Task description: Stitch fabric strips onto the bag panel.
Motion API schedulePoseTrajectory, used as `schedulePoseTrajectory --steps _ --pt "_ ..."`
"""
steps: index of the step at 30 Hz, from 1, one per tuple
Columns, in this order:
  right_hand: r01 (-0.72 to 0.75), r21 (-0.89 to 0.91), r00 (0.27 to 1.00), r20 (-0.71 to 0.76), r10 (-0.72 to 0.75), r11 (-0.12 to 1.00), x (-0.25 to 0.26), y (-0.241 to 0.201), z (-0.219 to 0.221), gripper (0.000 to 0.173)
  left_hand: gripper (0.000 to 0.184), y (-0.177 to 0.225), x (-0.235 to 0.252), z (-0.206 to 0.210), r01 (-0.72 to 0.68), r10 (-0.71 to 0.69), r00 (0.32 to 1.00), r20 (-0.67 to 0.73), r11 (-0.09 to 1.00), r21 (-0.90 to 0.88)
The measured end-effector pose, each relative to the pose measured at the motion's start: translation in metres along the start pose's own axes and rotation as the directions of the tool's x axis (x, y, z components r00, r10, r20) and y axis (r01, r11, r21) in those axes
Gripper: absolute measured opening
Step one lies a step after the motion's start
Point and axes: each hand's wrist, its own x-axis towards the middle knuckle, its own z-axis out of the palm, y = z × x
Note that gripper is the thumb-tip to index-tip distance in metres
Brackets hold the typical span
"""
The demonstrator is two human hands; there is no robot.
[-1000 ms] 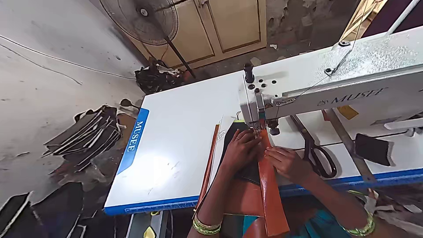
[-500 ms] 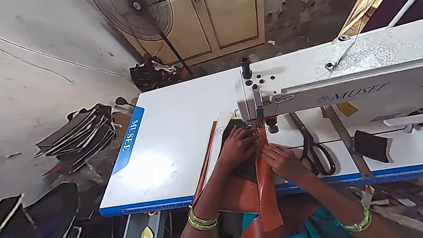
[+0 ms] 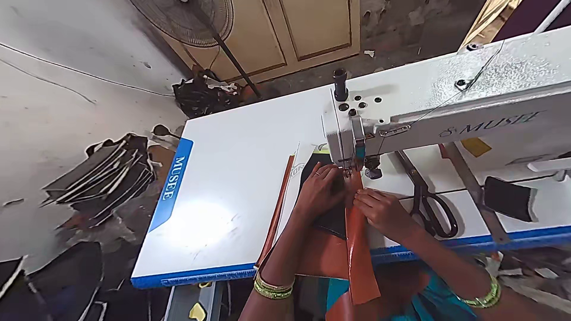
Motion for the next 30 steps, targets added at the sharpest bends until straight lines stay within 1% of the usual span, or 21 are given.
schedulePoseTrajectory --steps 9,16,17,19,21,23,25,28,30 --pt "-0.014 0.005 1.000 0.022 0.014 1.000 0.007 0.004 -0.002 0.018 0.040 -0.004 0.006 0.000 0.001 -0.001 1.000 0.002 1.000 -0.014" --pt "-0.076 0.047 0.997 0.028 0.075 0.996 0.008 0.007 0.000 0.021 0.037 -0.006 0.009 0.002 -0.002 0.001 0.998 -0.056 1.000 -0.005" --pt "-0.079 0.059 0.997 0.030 0.078 0.995 0.007 0.007 0.000 0.022 0.035 -0.005 0.009 0.002 -0.018 0.019 0.997 -0.074 1.000 0.018" --pt "-0.066 0.085 0.997 0.034 0.063 0.994 -0.001 0.007 -0.001 0.026 0.026 -0.006 0.005 0.006 -0.093 0.104 0.985 -0.137 0.992 0.081" --pt "-0.034 0.135 0.999 0.016 0.032 0.990 -0.010 0.000 -0.003 0.028 0.022 -0.005 -0.002 0.008 -0.138 0.153 0.976 -0.155 0.985 0.102" --pt "-0.001 0.188 0.999 -0.035 0.008 0.982 -0.017 -0.010 -0.003 0.026 0.024 -0.002 -0.009 0.006 -0.104 0.110 0.989 -0.103 0.993 0.059" --pt "0.018 0.185 0.998 -0.070 -0.005 0.983 -0.021 -0.017 -0.002 0.024 0.028 0.001 -0.015 0.004 -0.062 0.062 0.997 -0.039 0.998 0.010" --pt "0.051 0.137 0.991 -0.126 -0.034 0.989 -0.018 -0.017 -0.002 0.020 0.032 0.001 -0.016 0.003 -0.034 0.033 0.999 0.026 0.999 0.011" --pt "0.054 0.133 0.991 -0.130 -0.036 0.990 -0.018 -0.017 -0.003 0.019 0.034 0.001 -0.015 0.000 -0.027 0.025 0.998 0.058 0.999 0.025"
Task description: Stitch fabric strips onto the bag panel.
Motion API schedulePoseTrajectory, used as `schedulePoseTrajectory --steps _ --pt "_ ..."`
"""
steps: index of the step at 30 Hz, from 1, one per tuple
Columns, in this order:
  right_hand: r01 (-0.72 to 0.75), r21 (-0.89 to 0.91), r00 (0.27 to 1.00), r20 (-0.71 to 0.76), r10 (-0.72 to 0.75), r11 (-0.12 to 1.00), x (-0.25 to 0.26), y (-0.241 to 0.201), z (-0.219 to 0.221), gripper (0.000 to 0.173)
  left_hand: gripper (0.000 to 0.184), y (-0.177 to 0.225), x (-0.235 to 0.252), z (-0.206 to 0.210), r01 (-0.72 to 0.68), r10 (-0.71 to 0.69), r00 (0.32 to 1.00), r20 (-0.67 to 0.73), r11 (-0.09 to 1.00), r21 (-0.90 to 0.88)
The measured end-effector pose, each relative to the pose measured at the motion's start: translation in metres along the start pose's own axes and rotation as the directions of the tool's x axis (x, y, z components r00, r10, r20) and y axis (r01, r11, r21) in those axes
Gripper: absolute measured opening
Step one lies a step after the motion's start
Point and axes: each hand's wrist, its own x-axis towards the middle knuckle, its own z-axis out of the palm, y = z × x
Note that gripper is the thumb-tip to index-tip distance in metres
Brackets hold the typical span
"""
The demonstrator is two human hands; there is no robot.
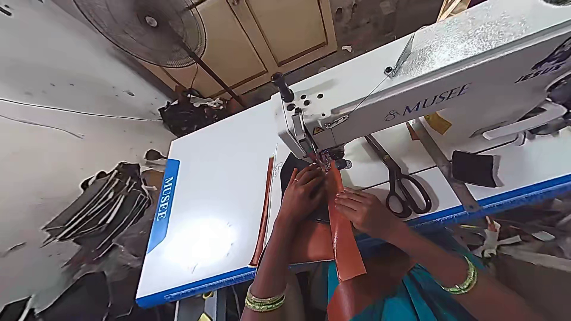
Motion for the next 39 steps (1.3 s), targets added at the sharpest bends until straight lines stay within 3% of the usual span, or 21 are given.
schedulePoseTrajectory --steps 18,24,39 --pt "-0.049 -0.034 0.997 0.061 0.051 0.998 -0.003 0.003 0.001 0.020 0.039 0.006 0.007 0.001 0.040 -0.041 0.998 0.039 0.999 0.019" --pt "-0.076 -0.029 0.995 0.066 0.078 0.997 0.000 0.003 0.005 0.022 0.058 0.000 0.011 -0.003 0.063 -0.063 0.998 0.002 0.997 0.033" --pt "-0.098 -0.016 0.993 0.070 0.099 0.995 0.007 0.011 0.007 0.022 0.051 -0.006 0.020 -0.002 0.060 -0.059 0.997 -0.054 0.998 0.017"
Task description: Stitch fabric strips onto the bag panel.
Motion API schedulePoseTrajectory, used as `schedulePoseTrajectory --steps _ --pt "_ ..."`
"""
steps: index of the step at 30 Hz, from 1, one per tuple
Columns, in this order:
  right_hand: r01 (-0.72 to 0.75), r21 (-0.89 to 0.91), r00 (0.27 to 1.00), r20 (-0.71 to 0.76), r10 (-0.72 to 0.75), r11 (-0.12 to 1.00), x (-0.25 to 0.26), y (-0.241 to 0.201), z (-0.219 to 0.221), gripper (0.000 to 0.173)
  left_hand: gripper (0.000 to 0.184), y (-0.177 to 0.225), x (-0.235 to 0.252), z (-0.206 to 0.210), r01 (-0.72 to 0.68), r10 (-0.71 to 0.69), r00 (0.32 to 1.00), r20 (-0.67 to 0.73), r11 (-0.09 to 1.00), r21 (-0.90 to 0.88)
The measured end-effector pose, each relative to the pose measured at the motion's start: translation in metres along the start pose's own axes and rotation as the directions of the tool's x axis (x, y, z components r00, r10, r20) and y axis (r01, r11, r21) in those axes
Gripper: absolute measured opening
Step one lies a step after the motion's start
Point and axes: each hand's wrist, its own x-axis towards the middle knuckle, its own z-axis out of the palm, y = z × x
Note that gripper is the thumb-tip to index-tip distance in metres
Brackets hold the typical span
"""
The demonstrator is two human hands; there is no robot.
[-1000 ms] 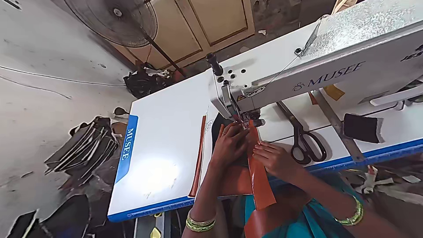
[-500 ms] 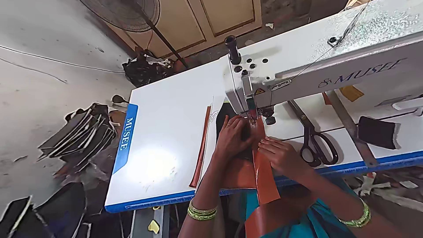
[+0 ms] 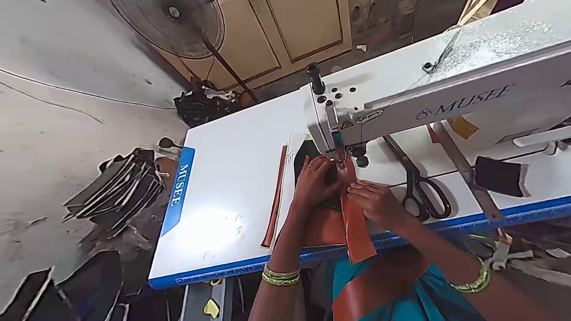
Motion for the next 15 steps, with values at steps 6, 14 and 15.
schedulePoseTrajectory --steps 6,14,15 --pt "-0.011 0.019 1.000 0.007 0.011 1.000 0.005 0.001 -0.001 0.021 0.053 0.003 0.004 -0.003 0.077 -0.076 0.996 0.052 0.997 -0.017" --pt "0.083 0.022 0.991 -0.103 -0.080 0.996 0.009 -0.002 -0.005 0.020 0.024 0.015 -0.014 -0.003 -0.130 0.128 0.991 -0.046 0.991 -0.040" --pt "0.108 0.034 0.985 -0.139 -0.102 0.994 0.015 -0.006 -0.005 0.019 0.025 0.015 -0.016 -0.004 -0.128 0.126 0.992 -0.031 0.989 -0.073"
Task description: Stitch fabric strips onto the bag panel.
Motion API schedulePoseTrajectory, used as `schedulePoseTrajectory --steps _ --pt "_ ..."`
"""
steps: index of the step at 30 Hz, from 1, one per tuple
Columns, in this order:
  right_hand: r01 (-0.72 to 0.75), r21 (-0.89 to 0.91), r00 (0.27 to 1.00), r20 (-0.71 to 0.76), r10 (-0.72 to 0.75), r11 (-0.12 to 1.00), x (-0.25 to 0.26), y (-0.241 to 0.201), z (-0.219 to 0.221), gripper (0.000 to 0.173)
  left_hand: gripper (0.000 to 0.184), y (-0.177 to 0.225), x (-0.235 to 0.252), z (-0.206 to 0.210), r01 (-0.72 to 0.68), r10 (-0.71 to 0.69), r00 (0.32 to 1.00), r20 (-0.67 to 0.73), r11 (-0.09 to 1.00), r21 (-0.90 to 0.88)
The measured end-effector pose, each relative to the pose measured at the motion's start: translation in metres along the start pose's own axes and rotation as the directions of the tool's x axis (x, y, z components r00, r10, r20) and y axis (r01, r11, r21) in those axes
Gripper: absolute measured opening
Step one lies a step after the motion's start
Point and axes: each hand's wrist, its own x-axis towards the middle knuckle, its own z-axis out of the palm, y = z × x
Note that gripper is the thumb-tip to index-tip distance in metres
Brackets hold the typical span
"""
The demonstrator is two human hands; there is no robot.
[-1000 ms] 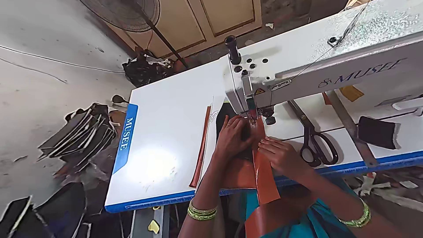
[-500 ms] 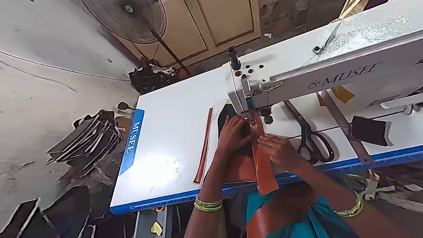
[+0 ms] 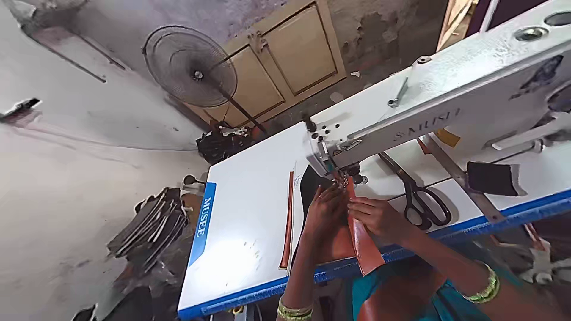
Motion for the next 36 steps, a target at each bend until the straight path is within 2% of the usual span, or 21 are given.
schedulePoseTrajectory --steps 2,5,8,14,36 --pt "0.014 0.013 1.000 0.016 -0.014 1.000 0.013 -0.012 0.001 0.017 0.027 0.003 -0.002 -0.003 0.031 -0.029 0.998 0.053 0.999 -0.037" --pt "0.033 -0.074 0.995 0.091 -0.027 0.997 0.027 -0.020 0.002 0.012 0.028 0.007 0.005 -0.008 0.037 -0.035 0.996 0.084 0.999 -0.015" --pt "0.023 -0.142 0.993 0.118 -0.006 0.990 0.016 -0.021 -0.004 0.013 0.031 0.004 0.001 -0.005 0.031 -0.034 0.996 0.086 0.999 0.033" --pt "-0.033 -0.059 0.995 0.094 0.038 0.998 -0.022 -0.007 -0.002 0.014 0.033 0.005 0.000 0.000 0.025 -0.035 0.995 0.092 0.994 0.109" --pt "0.018 -0.099 0.988 0.153 -0.003 0.995 -0.013 0.006 -0.007 0.017 0.030 -0.002 0.006 0.005 0.025 -0.028 0.999 0.038 0.997 0.079"
